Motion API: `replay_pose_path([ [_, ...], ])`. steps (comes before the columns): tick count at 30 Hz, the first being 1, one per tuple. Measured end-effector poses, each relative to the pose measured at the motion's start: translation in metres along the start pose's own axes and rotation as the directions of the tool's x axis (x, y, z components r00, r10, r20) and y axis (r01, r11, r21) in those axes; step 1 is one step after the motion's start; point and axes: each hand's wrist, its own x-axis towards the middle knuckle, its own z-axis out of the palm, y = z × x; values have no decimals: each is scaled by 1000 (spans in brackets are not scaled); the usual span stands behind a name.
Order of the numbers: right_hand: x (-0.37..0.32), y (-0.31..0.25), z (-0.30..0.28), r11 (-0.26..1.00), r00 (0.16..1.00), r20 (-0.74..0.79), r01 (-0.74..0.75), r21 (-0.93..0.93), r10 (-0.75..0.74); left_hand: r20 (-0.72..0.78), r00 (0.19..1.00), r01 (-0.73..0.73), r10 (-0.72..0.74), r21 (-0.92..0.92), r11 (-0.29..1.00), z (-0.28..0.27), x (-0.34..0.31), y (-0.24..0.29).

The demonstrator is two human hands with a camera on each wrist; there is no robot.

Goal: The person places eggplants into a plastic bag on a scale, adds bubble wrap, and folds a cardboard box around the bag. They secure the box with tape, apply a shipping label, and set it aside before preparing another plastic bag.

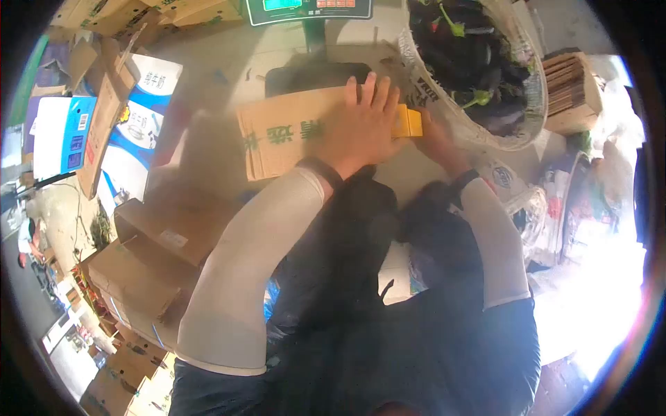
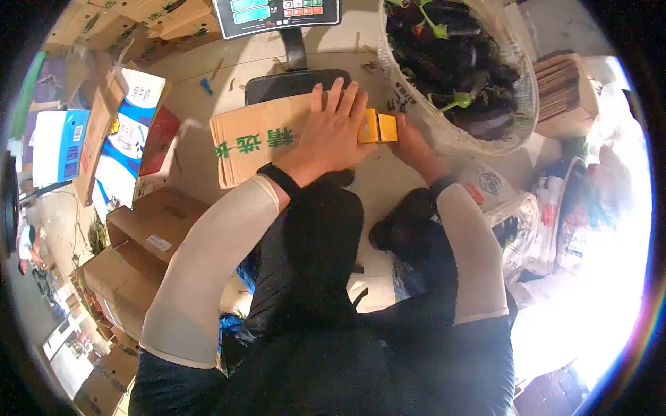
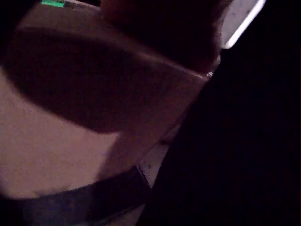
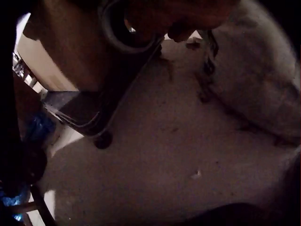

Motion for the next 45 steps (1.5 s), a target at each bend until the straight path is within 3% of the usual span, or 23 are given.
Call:
replay_pose_path([
  [2,5,-2,18,967,997,52,-76,244,65,2,1000,-2,2,14,1000,4,-1,-3],
  [3,7,-7,24,963,997,52,-70,261,58,-6,1000,-12,12,12,1000,3,-1,-4],
  [5,14,-12,32,958,987,-85,157,240,-140,18,1000,-7,6,26,1000,2,0,-5],
  [8,26,-22,21,945,961,-139,263,196,-238,33,999,-8,6,37,999,2,6,-8],
  [11,30,-33,-1,913,955,-19,288,288,-296,48,998,-28,26,51,998,2,8,-6],
  [12,30,-34,-6,952,957,56,274,139,-284,54,998,-27,24,65,997,3,10,-5],
  [14,38,-6,12,890,917,27,379,254,-398,109,993,-56,45,95,994,1,11,-2],
  [15,41,10,24,906,936,3,340,252,-352,136,990,-49,29,145,988,-1,14,0],
  [17,40,33,46,800,798,-70,589,-118,-598,166,985,-83,56,159,984,2,14,2],
  [21,45,12,62,912,926,-35,364,-189,-377,160,986,-71,44,168,983,6,18,3],
  [23,49,-1,40,867,916,122,401,-297,-382,170,981,-119,90,169,978,9,17,3],
  [24,54,-19,26,874,922,113,388,-294,-371,168,981,-124,94,178,976,10,18,1],
  [26,54,-62,7,733,883,373,451,-509,-284,175,980,-132,98,197,972,9,17,0],
  [31,60,-58,37,802,960,129,279,-528,-249,201,976,-132,88,217,967,4,17,4],
  [33,71,-47,57,816,914,-110,290,-500,-392,182,977,-147,110,208,967,7,17,1],
  [34,60,-51,37,824,918,-115,279,-494,-380,137,985,-131,108,169,977,11,17,-2],
  [36,32,-69,-30,768,882,67,442,-463,-467,103,990,-112,99,133,985,16,11,-7],
  [37,40,-69,-10,770,884,61,436,-465,-464,100,992,-85,71,143,986,17,13,-8],
  [40,60,-69,37,930,947,-222,151,-336,-234,118,992,-68,50,152,986,18,23,-6],
  [41,56,-68,37,932,946,-226,152,-329,-234,148,989,-35,12,158,987,15,18,-8],
  [43,39,-64,4,882,782,-410,431,-190,-470,169,985,-51,27,134,990,4,15,-9],
  [44,39,-61,-13,846,892,-73,394,-359,-446,181,983,-61,42,102,993,0,14,-10],
  [45,36,-58,-36,888,930,-30,340,-310,-367,176,984,-48,30,100,994,-5,6,-22],
])
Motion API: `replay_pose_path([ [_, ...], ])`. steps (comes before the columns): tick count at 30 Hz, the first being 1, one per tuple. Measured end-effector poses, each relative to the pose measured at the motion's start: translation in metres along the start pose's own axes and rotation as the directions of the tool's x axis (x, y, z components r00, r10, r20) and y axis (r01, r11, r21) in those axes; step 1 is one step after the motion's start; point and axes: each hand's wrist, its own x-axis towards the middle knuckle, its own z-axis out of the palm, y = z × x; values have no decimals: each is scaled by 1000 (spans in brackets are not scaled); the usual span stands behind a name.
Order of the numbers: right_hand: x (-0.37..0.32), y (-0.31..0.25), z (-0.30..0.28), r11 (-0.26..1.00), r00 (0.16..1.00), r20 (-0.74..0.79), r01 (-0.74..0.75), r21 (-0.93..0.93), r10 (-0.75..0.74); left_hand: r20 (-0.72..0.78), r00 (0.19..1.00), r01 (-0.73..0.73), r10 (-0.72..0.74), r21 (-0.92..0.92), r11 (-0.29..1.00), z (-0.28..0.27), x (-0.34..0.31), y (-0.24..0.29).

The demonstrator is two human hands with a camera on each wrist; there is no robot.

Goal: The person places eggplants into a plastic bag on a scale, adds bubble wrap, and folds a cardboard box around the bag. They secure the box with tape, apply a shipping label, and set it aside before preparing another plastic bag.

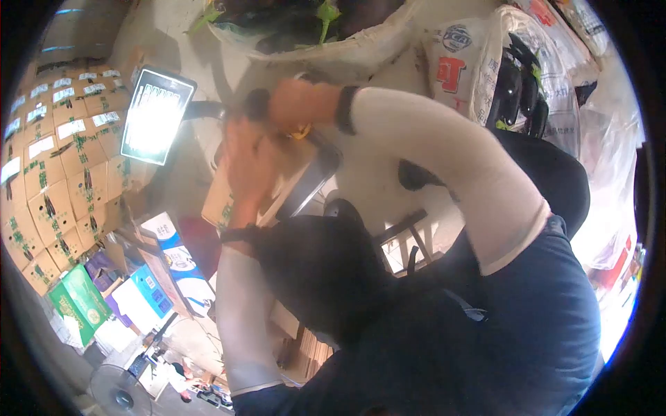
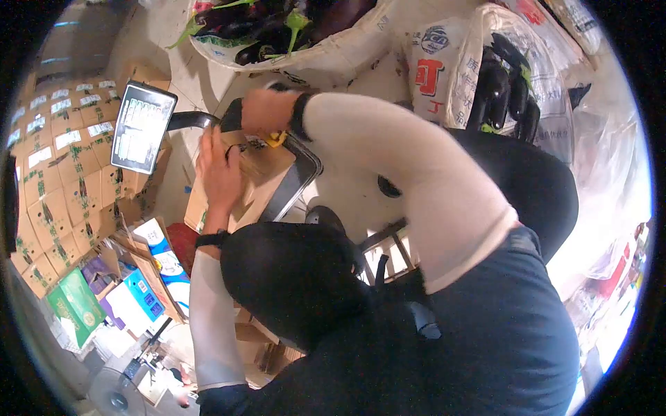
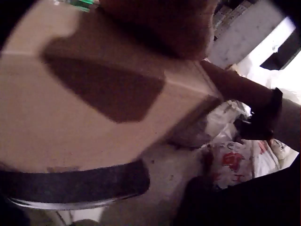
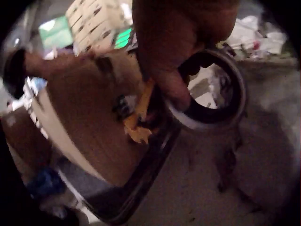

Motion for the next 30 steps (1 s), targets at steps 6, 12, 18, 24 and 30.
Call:
replay_pose_path([
  [6,-33,30,-43,343,777,-61,-205,917,627,-4,923,369,-386,298,880,-14,-118,-127],
  [12,-18,-29,0,-373,777,143,126,919,613,106,675,643,-730,-570,512,-15,-118,-120],
  [18,-88,-32,105,-525,740,332,34,850,585,145,680,624,-718,-628,465,-21,-118,-111],
  [24,-159,11,168,197,462,611,-871,450,643,256,611,685,-749,-646,337,-11,-139,-150],
  [30,-141,-8,147,498,532,2,-795,347,847,325,667,666,-671,-663,341,-11,-152,-168],
])
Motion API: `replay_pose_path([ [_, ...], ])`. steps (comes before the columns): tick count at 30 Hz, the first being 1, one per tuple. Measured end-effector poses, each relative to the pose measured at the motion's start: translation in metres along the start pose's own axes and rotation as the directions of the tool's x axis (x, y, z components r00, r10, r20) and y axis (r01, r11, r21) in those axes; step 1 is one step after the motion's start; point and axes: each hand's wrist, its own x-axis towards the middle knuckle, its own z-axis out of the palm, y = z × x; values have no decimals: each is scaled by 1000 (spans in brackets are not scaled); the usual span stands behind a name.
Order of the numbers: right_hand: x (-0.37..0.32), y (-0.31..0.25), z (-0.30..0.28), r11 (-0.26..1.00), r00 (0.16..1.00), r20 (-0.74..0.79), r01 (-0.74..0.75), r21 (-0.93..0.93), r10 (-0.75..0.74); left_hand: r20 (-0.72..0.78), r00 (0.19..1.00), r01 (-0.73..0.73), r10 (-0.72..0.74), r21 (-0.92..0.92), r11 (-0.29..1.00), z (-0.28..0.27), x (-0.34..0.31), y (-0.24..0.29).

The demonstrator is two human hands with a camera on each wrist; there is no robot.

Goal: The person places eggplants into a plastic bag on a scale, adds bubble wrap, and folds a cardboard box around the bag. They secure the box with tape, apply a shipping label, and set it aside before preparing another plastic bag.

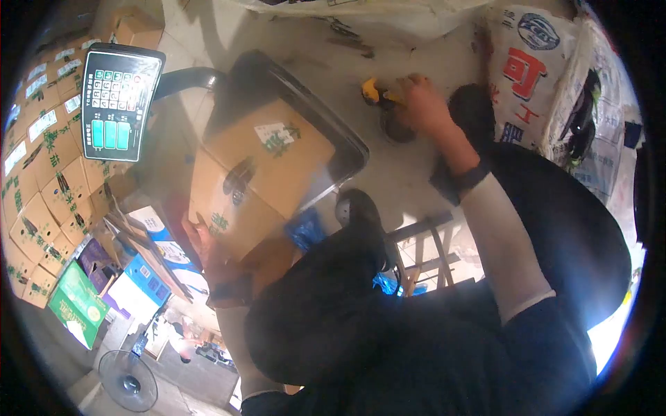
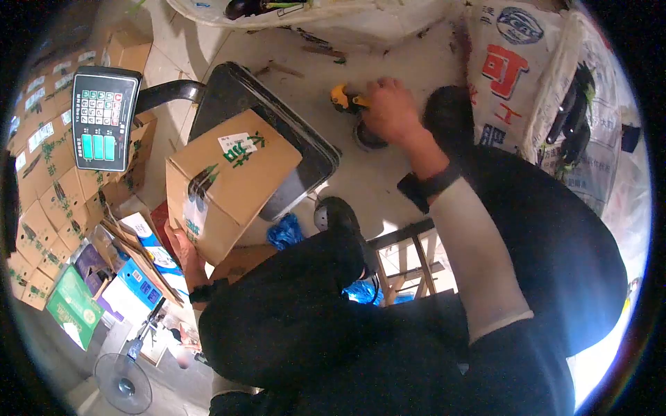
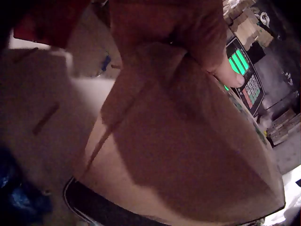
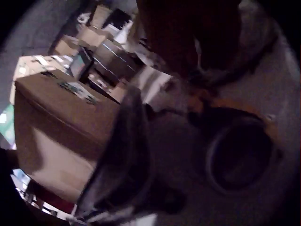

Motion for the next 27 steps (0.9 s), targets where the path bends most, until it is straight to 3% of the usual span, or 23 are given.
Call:
replay_pose_path([
  [2,19,-45,-31,923,996,-10,88,374,-91,-38,997,67,-67,-7,998,0,2,2],
  [4,31,-87,-62,746,894,401,-128,653,-198,-73,987,143,-143,-10,990,-2,-10,7],
  [6,38,-107,-39,621,856,296,37,783,-424,44,999,-8,4,92,996,2,-17,14],
  [7,41,-113,-35,621,855,298,35,783,-424,42,999,-5,1,93,996,6,-16,17],
  [9,48,-125,-29,525,775,194,200,827,-601,-67,995,73,-74,-28,997,14,-16,20],
  [10,49,-131,-25,524,771,199,197,829,-605,-72,994,79,-81,-29,996,21,-21,31],
  [12,60,-137,-19,353,776,108,154,923,-621,-71,993,91,-90,3,996,38,-20,52],
  [17,73,-145,-14,546,762,326,43,837,-559,-145,986,87,-88,-9,996,48,-21,62],
  [19,78,-148,-24,613,755,381,35,789,-533,-88,996,-30,29,-1,1000,47,-18,58],
  [20,84,-149,-38,655,704,535,-132,744,-466,-92,995,-28,28,-6,1000,40,-13,48],
  [21,86,-151,-47,685,624,676,-292,668,-393,-105,992,-60,71,101,993,27,-4,32],
  [22,89,-152,-46,689,622,678,-289,665,-393,-114,987,-90,115,206,974,23,0,26],
  [24,97,-156,-45,748,609,656,-150,647,-446,-116,985,-104,128,191,976,24,0,24],
  [25,99,-157,-47,751,610,657,-147,644,-443,-122,982,-117,141,184,976,25,0,25],
  [27,102,-159,-50,582,487,812,-575,576,-323,-130,980,-121,152,217,969,17,3,15],
])
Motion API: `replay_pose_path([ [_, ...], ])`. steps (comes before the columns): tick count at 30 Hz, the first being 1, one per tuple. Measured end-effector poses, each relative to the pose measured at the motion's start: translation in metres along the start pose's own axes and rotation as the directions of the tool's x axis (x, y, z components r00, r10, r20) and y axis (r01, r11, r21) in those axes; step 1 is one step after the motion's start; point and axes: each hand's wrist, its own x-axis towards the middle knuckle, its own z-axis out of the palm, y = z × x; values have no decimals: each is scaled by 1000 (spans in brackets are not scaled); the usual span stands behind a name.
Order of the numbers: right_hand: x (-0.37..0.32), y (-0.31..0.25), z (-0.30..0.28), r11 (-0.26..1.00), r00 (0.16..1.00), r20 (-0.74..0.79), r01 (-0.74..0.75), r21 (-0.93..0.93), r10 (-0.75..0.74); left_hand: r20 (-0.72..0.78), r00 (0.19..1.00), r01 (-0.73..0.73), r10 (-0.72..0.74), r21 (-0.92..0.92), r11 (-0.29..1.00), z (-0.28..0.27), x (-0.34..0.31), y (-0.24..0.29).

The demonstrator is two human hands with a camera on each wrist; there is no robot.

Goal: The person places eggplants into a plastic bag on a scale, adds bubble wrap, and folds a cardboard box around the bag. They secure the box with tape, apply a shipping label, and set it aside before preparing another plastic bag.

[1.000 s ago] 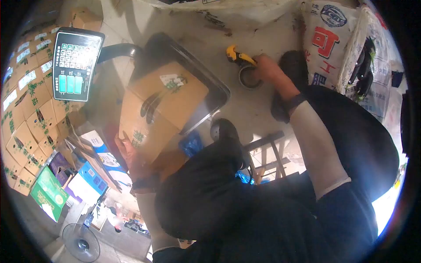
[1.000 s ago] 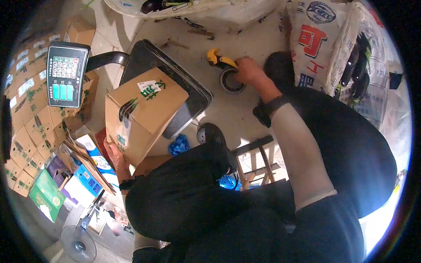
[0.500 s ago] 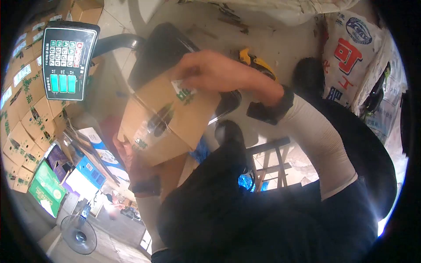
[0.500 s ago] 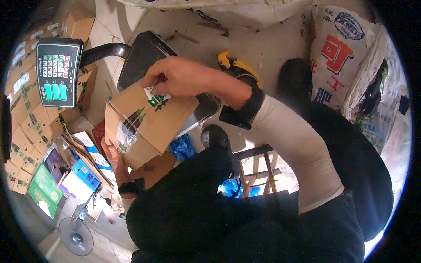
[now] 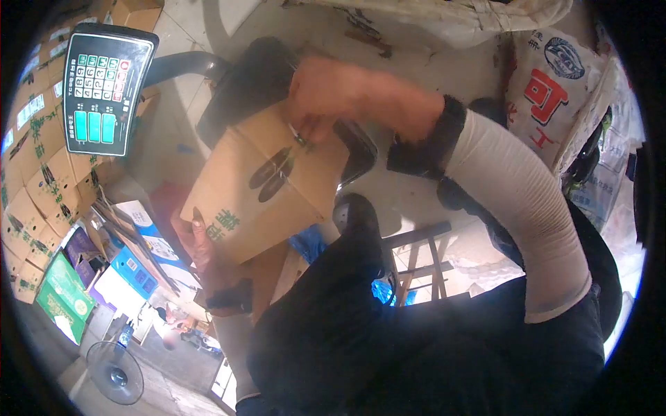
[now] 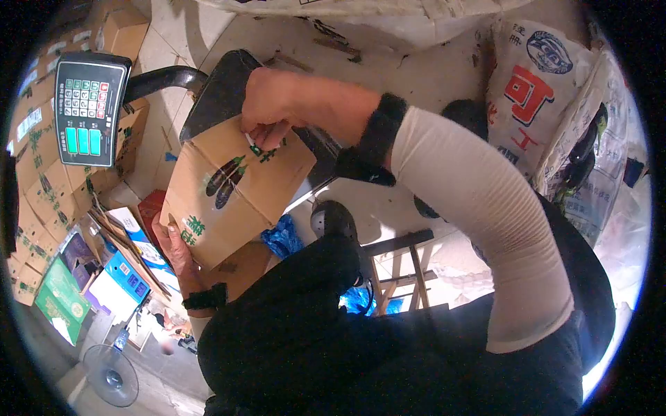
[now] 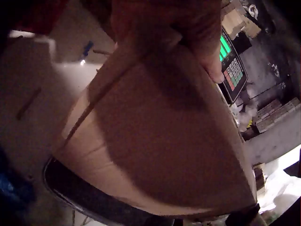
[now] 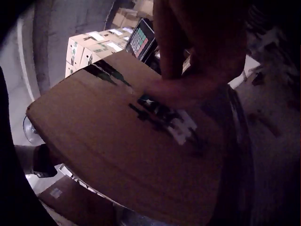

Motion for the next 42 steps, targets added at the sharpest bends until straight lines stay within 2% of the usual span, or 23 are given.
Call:
replay_pose_path([
  [5,16,7,0,963,987,89,-154,221,137,-10,998,-69,68,-6,998,-3,3,-17],
  [8,25,13,4,925,976,105,-216,312,192,5,998,-57,57,-43,997,3,0,-8],
  [10,26,12,7,909,971,108,-238,342,214,-26,999,30,-30,-15,999,9,-4,10],
  [13,32,20,7,933,975,77,-222,283,209,8,1000,-17,17,-42,999,8,-4,14],
  [15,38,27,5,994,966,243,68,82,-86,4,1000,4,-4,-45,999,6,-1,6],
  [16,35,21,7,994,966,243,67,81,-85,-2,1000,27,-28,-49,998,5,-1,4],
  [17,32,16,9,988,984,144,-118,95,103,-2,1000,29,-29,-52,998,5,-1,2],
  [18,26,5,11,947,955,47,-296,127,292,10,1000,1,0,-85,996,6,-1,3],
  [21,24,-3,9,947,947,34,-320,15,319,13,1000,-24,25,-130,991,7,-3,1],
  [22,43,14,1,947,946,33,-322,18,321,4,1000,-26,27,-141,990,7,-3,0],
  [23,75,47,-12,983,961,247,153,-100,-124,7,1000,-25,27,-141,990,7,-3,1],
  [24,93,65,-20,789,727,477,605,-104,-495,7,1000,-16,17,-127,992,7,-3,4],
  [25,75,43,-9,790,728,476,604,-106,-493,6,1000,-5,6,-114,993,8,-3,5],
  [26,57,21,5,981,969,220,142,-129,-112,6,1000,-4,5,-116,993,8,-3,4],
  [27,45,6,14,939,939,-29,-345,-20,344,-6,1000,-26,26,-128,991,8,-3,0],
  [28,44,12,10,938,938,-28,-347,-23,346,-19,999,-48,46,-139,989,8,-3,-4],
  [30,37,33,-2,998,973,224,-57,22,51,-16,998,-64,62,-134,989,4,1,-10],
  [31,37,39,-2,998,973,226,-60,18,54,-13,997,-82,81,-127,988,4,2,-12],
  [33,34,51,0,875,939,247,-318,365,239,-7,998,-57,57,-132,990,5,-2,-5],
  [37,24,68,-3,832,952,252,-281,479,176,-13,998,-63,61,-180,982,6,0,-11],
  [39,25,70,-5,738,928,363,-305,602,87,-16,999,-39,37,-155,987,3,1,-13],
  [40,23,68,-6,738,927,364,-304,602,85,-20,1000,-14,11,-129,992,2,0,-13],
  [42,17,62,-9,704,914,354,-385,597,200,-27,999,-44,40,-156,987,5,1,-14],
])
